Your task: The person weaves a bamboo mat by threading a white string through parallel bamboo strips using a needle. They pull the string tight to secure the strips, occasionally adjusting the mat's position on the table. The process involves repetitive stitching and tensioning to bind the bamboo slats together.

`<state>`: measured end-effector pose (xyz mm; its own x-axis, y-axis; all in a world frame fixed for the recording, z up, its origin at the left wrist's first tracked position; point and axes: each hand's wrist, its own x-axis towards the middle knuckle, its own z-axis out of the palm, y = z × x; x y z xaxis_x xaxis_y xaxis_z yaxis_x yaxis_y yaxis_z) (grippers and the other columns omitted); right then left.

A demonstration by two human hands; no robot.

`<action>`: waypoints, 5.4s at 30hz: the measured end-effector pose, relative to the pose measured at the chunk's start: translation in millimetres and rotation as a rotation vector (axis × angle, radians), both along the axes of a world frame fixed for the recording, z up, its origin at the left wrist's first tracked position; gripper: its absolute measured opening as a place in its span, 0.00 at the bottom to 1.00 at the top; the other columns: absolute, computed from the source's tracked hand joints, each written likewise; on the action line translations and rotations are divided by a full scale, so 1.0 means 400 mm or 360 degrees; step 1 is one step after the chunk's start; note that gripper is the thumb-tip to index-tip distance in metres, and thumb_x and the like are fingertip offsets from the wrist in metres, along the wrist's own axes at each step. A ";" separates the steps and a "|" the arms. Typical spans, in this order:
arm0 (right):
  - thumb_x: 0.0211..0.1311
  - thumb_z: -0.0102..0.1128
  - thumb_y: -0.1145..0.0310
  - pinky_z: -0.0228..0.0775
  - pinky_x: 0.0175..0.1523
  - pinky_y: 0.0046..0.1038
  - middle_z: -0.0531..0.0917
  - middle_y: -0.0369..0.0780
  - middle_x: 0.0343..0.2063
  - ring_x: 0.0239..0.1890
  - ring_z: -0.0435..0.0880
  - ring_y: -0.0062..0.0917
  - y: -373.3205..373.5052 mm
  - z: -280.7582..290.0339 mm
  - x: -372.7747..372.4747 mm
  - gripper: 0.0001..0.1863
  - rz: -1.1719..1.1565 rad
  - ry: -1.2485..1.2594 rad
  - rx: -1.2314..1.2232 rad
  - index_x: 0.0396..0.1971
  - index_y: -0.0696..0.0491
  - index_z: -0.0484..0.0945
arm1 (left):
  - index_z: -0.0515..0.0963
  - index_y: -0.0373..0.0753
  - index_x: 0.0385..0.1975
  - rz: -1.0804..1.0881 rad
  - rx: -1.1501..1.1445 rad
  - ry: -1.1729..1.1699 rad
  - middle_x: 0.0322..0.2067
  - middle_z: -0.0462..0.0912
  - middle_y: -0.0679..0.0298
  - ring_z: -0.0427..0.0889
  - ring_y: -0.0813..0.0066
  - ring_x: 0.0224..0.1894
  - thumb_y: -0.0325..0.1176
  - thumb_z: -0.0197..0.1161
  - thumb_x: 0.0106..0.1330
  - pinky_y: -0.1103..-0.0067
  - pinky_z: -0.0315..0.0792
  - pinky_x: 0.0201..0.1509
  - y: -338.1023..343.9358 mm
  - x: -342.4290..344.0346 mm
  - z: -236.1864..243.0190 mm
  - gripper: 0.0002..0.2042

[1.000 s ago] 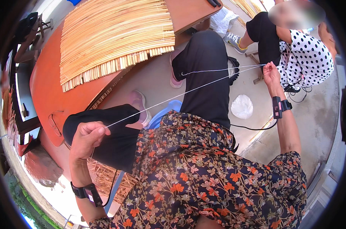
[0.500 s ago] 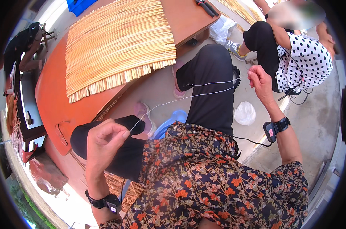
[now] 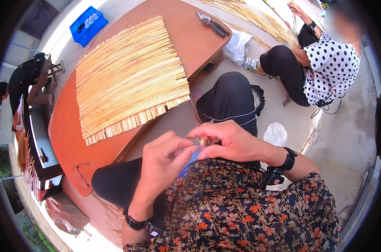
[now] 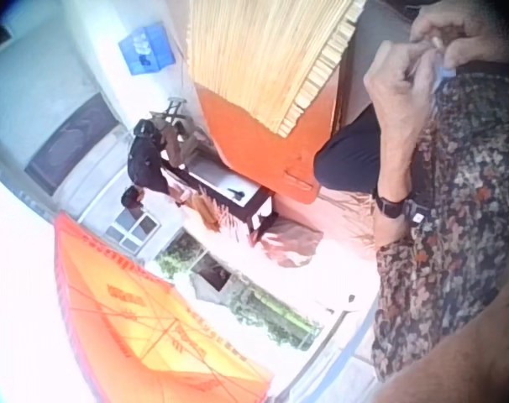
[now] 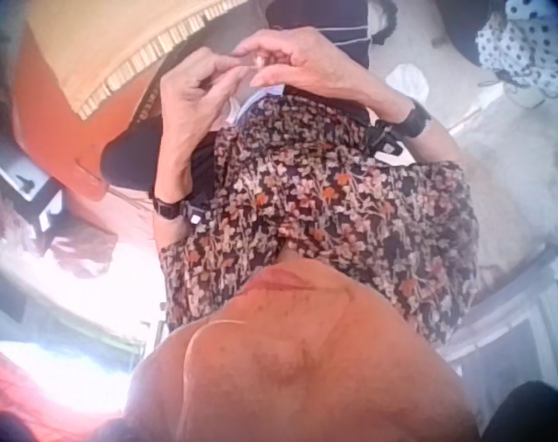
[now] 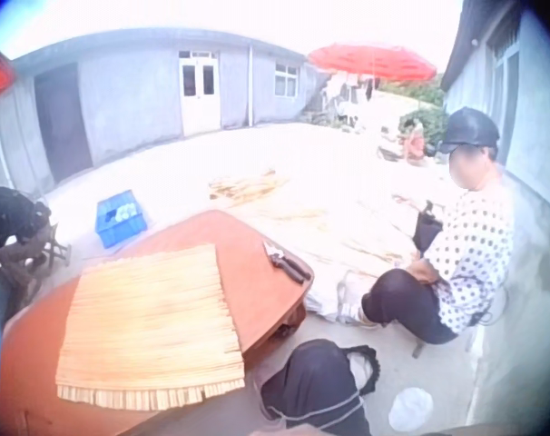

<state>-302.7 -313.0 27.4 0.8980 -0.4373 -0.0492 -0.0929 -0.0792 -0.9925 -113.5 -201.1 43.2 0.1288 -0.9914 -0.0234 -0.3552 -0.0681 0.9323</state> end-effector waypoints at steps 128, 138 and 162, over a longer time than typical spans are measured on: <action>0.68 0.59 0.68 0.71 0.32 0.16 0.79 0.32 0.22 0.25 0.77 0.12 0.138 -0.274 0.036 0.07 -0.0148 0.0471 0.0786 0.34 0.57 0.79 | 0.65 0.43 0.66 0.0419 -0.0329 -0.2070 0.62 0.70 0.53 0.68 0.51 0.65 0.36 0.70 0.54 0.55 0.62 0.66 -0.115 0.300 -0.258 0.36; 0.67 0.60 0.67 0.71 0.31 0.16 0.80 0.32 0.23 0.25 0.78 0.13 0.152 -0.315 0.041 0.09 -0.0029 0.0368 0.0777 0.34 0.57 0.80 | 0.80 0.42 0.46 0.1212 -0.0907 -0.1702 0.25 0.83 0.60 0.84 0.62 0.30 0.48 0.58 0.72 0.74 0.74 0.36 -0.191 0.504 0.271 0.16; 0.68 0.60 0.67 0.68 0.25 0.16 0.80 0.31 0.24 0.24 0.77 0.11 0.148 -0.276 0.034 0.08 0.0102 0.0548 0.0787 0.35 0.55 0.80 | 0.56 0.35 0.69 0.1940 -0.0772 0.1993 0.68 0.63 0.56 0.65 0.57 0.68 0.50 0.41 0.78 0.58 0.61 0.72 0.027 0.267 -0.421 0.29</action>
<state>-289.1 -253.6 -83.2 0.8182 -0.2338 -0.5253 -0.4258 0.3676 -0.8268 -6.6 -190.2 -125.3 0.8439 -0.3130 -0.4358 0.5309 0.6044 0.5940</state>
